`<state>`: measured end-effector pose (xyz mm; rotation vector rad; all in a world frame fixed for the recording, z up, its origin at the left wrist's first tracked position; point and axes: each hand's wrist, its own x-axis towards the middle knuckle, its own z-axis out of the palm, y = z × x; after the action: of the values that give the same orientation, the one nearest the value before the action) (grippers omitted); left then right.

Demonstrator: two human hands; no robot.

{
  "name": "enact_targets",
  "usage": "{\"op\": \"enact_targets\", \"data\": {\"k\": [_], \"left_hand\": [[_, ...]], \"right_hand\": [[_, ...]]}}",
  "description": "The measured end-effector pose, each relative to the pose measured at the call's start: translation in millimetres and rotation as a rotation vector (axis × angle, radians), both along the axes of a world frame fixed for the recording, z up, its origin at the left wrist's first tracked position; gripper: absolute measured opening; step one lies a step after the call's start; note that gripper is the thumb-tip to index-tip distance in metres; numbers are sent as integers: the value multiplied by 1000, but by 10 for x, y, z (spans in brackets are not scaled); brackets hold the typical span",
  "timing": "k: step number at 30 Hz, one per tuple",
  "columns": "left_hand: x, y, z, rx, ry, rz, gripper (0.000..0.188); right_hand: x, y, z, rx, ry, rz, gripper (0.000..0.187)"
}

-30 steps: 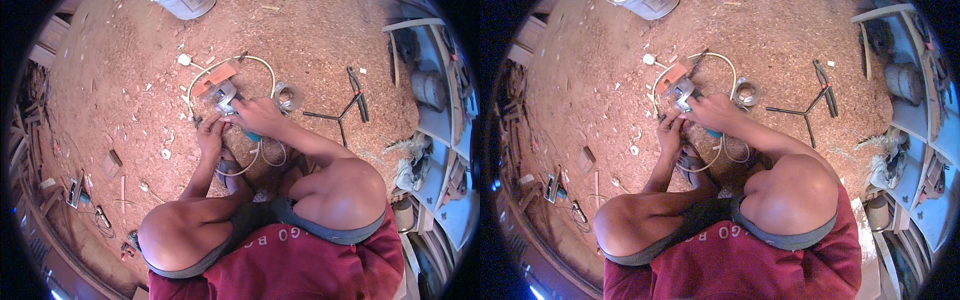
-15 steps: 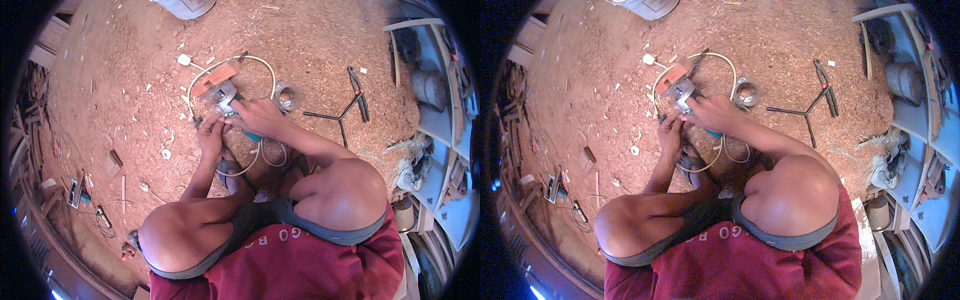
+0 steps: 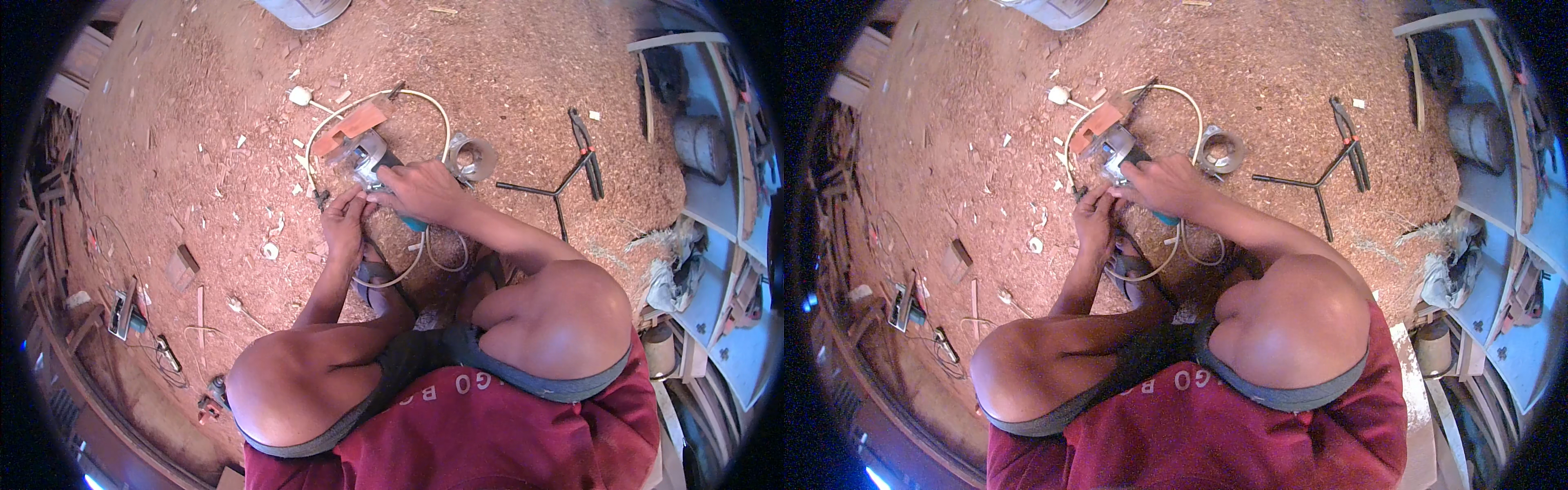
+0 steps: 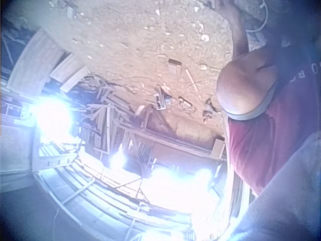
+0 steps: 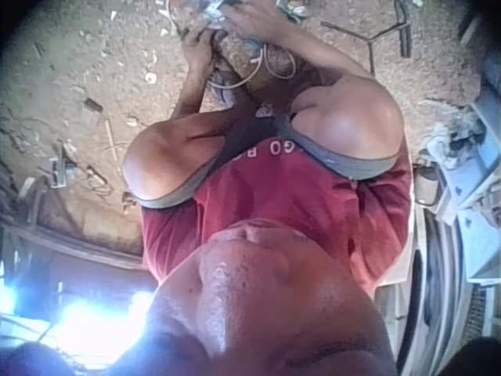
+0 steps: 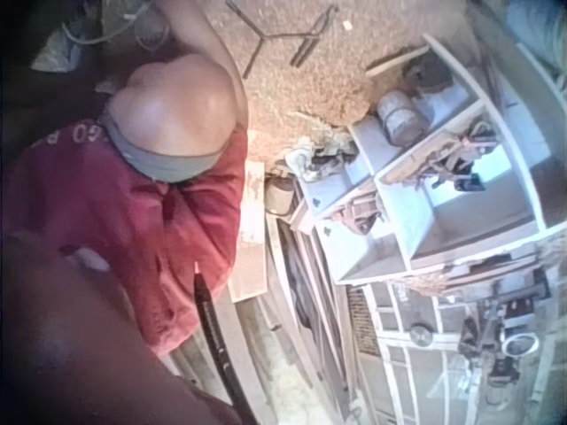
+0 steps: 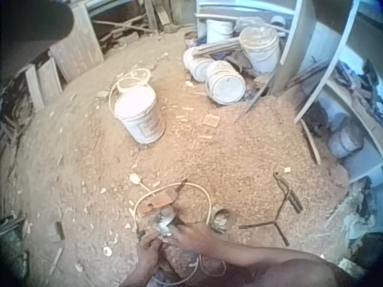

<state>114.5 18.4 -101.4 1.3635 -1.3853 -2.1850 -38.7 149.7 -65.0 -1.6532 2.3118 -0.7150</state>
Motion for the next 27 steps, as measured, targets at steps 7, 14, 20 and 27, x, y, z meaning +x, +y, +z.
{"op": "enact_targets", "data": {"k": [7, 14, 20, 27], "left_hand": [[-114, 33, 2, 33, 17, -40, 26], [-79, 24, 58, -23, -13, -55, 27], [-139, 47, 66, 30, 16, -37, 26], [-81, 26, 4, 130, 16, -24, 26]], "right_hand": [[-73, 49, -54, -187, 115, 25, 19], [-25, 31, -117, -21, 33, 24, 20], [-71, 123, -60, -48, 136, 22, 19], [-27, 105, -32, -84, 196, 19, 14]]}}
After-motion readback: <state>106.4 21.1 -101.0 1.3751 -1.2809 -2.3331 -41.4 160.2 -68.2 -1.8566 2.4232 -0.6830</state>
